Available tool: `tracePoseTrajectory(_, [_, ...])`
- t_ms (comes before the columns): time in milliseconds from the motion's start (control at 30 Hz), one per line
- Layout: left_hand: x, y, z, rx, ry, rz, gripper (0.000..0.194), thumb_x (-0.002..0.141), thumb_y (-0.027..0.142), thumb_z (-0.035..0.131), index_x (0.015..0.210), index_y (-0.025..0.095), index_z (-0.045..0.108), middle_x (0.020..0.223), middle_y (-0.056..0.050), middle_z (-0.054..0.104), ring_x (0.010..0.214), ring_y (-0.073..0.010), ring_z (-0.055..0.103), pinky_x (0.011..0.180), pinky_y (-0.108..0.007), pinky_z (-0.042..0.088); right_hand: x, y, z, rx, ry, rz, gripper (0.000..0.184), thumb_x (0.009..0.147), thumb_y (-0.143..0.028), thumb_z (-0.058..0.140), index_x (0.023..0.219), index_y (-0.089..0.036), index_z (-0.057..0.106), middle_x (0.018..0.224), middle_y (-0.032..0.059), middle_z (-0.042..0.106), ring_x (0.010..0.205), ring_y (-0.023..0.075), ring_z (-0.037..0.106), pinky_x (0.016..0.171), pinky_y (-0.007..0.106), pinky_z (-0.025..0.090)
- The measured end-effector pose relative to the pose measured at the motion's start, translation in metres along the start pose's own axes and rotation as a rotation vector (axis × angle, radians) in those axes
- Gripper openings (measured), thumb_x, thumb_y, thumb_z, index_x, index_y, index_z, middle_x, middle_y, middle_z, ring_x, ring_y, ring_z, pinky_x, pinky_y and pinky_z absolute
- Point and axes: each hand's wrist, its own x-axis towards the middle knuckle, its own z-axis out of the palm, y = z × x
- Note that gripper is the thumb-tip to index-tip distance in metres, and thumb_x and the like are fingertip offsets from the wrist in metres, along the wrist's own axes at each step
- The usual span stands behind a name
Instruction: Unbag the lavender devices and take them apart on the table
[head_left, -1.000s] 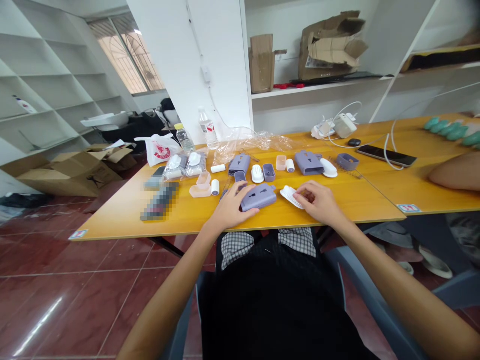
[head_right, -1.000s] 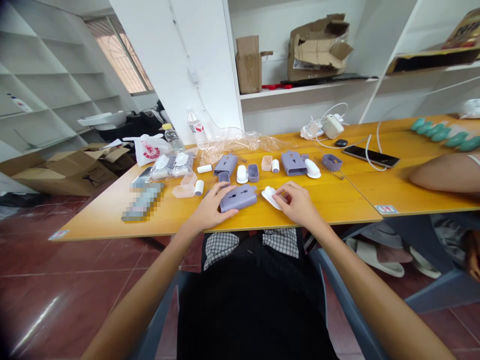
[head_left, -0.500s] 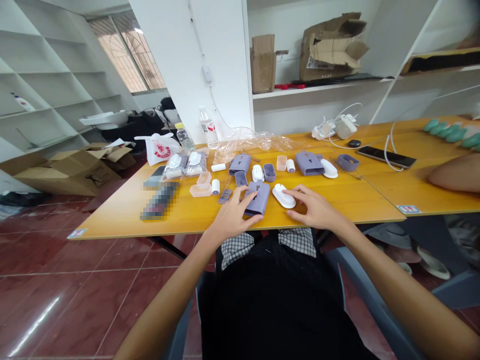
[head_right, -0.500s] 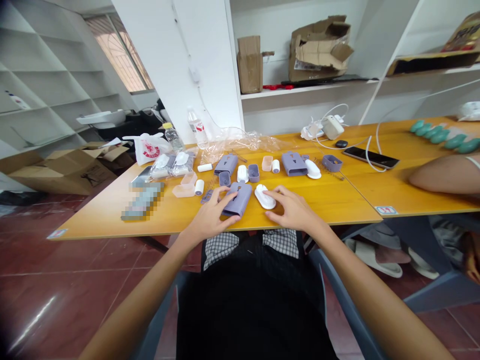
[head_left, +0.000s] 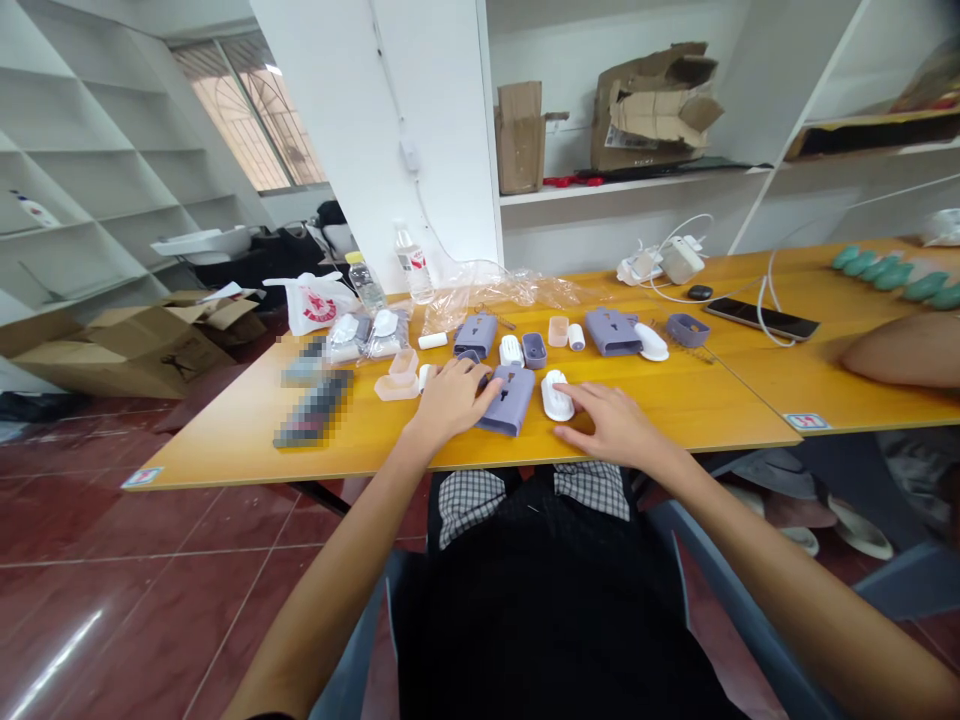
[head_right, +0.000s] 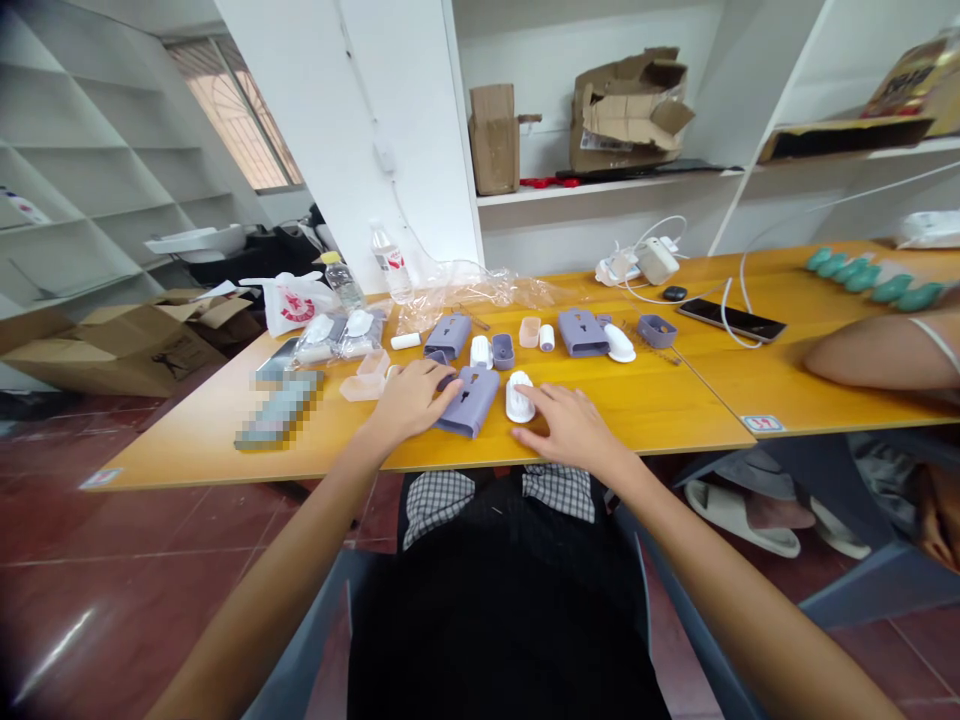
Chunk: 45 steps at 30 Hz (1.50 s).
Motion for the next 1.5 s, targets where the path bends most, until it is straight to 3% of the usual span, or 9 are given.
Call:
tracePoseTrajectory(133, [-0.007, -0.005, 0.001, 0.050, 0.062, -0.063, 0.045, 0.111, 0.050, 0.043, 0.112, 0.020, 0.077, 0.113, -0.015, 0.079, 0.112, -0.0358, 0.069, 0.104, -0.056, 0.048, 0.005, -0.028, 0.012, -0.057, 0.013, -0.031, 0.081, 0.091, -0.060, 0.080, 0.162, -0.033, 0.050, 0.131, 0.0156, 0.072, 0.116, 0.0408, 0.067, 0.098, 0.057, 0.052])
tracePoseTrajectory(533, [-0.006, -0.029, 0.003, 0.084, 0.178, -0.207, 0.040, 0.110, 0.043, 0.045, 0.105, 0.018, 0.075, 0.109, -0.016, 0.080, 0.111, -0.0368, 0.070, 0.108, -0.056, 0.045, 0.066, -0.051, 0.040, -0.097, -0.108, -0.030, 0.060, 0.098, -0.055, 0.073, 0.148, -0.026, 0.061, 0.129, 0.0166, 0.069, 0.113, 0.0386, 0.067, 0.096, 0.055, 0.051])
tracePoseTrajectory(800, [-0.003, -0.033, 0.004, 0.088, 0.264, -0.169, 0.045, 0.112, 0.041, 0.040, 0.097, 0.019, 0.077, 0.104, -0.015, 0.078, 0.111, -0.0351, 0.067, 0.105, -0.053, 0.044, 0.075, -0.043, 0.045, -0.032, -0.054, -0.055, 0.021, 0.100, -0.042, 0.070, 0.102, -0.021, 0.072, 0.116, 0.0140, 0.067, 0.110, 0.0338, 0.063, 0.095, 0.051, 0.053])
tracePoseTrajectory(867, [-0.008, -0.031, 0.005, 0.069, 0.316, -0.095, 0.043, 0.111, 0.038, 0.042, 0.095, 0.019, 0.076, 0.101, -0.014, 0.077, 0.107, -0.0333, 0.066, 0.101, -0.050, 0.046, 0.076, -0.039, 0.047, -0.036, 0.028, -0.024, 0.022, 0.098, -0.037, 0.070, 0.112, -0.021, 0.073, 0.124, 0.0161, 0.066, 0.115, 0.0357, 0.062, 0.096, 0.053, 0.053])
tracePoseTrajectory(933, [-0.017, -0.024, 0.009, 0.028, 0.339, 0.019, 0.039, 0.111, 0.035, 0.044, 0.092, 0.018, 0.075, 0.097, -0.013, 0.076, 0.099, -0.0304, 0.066, 0.094, -0.047, 0.048, 0.077, -0.035, 0.049, -0.053, 0.073, -0.005, 0.039, 0.095, -0.036, 0.072, 0.131, -0.022, 0.070, 0.143, 0.0190, 0.062, 0.130, 0.0410, 0.057, 0.102, 0.060, 0.052])
tracePoseTrajectory(1000, [-0.030, -0.016, 0.014, -0.023, 0.316, 0.151, 0.035, 0.110, 0.032, 0.047, 0.093, 0.019, 0.074, 0.095, -0.011, 0.076, 0.095, -0.0279, 0.067, 0.088, -0.044, 0.049, 0.078, -0.032, 0.049, -0.055, 0.051, -0.025, 0.052, 0.094, -0.035, 0.071, 0.143, -0.023, 0.064, 0.158, 0.0188, 0.056, 0.145, 0.0439, 0.048, 0.108, 0.065, 0.049])
tracePoseTrajectory(1067, [-0.041, -0.007, 0.019, -0.051, 0.274, 0.239, 0.028, 0.109, 0.030, 0.052, 0.096, 0.019, 0.074, 0.096, -0.009, 0.077, 0.094, -0.0268, 0.068, 0.086, -0.044, 0.050, 0.078, -0.030, 0.048, -0.019, 0.011, -0.072, 0.049, 0.095, -0.033, 0.069, 0.142, -0.022, 0.064, 0.157, 0.0171, 0.059, 0.150, 0.0405, 0.046, 0.114, 0.064, 0.047])
tracePoseTrajectory(1233, [-0.048, -0.005, 0.027, -0.080, 0.185, 0.167, 0.013, 0.101, 0.023, 0.062, 0.102, 0.019, 0.074, 0.106, -0.010, 0.079, 0.103, -0.0293, 0.070, 0.092, -0.046, 0.055, 0.077, -0.029, 0.046, 0.061, 0.012, -0.161, 0.036, 0.093, -0.030, 0.069, 0.127, -0.019, 0.070, 0.148, 0.0157, 0.068, 0.146, 0.0347, 0.056, 0.125, 0.056, 0.041])
tracePoseTrajectory(1500, [-0.043, -0.009, 0.028, -0.177, 0.105, 0.190, 0.017, 0.103, 0.022, 0.059, 0.110, 0.020, 0.074, 0.117, -0.011, 0.077, 0.113, -0.0295, 0.071, 0.105, -0.048, 0.059, 0.095, -0.021, 0.056, 0.199, -0.127, -0.215, 0.067, 0.093, -0.024, 0.061, 0.158, -0.014, 0.052, 0.160, 0.0187, 0.061, 0.147, 0.0327, 0.059, 0.125, 0.053, 0.044])
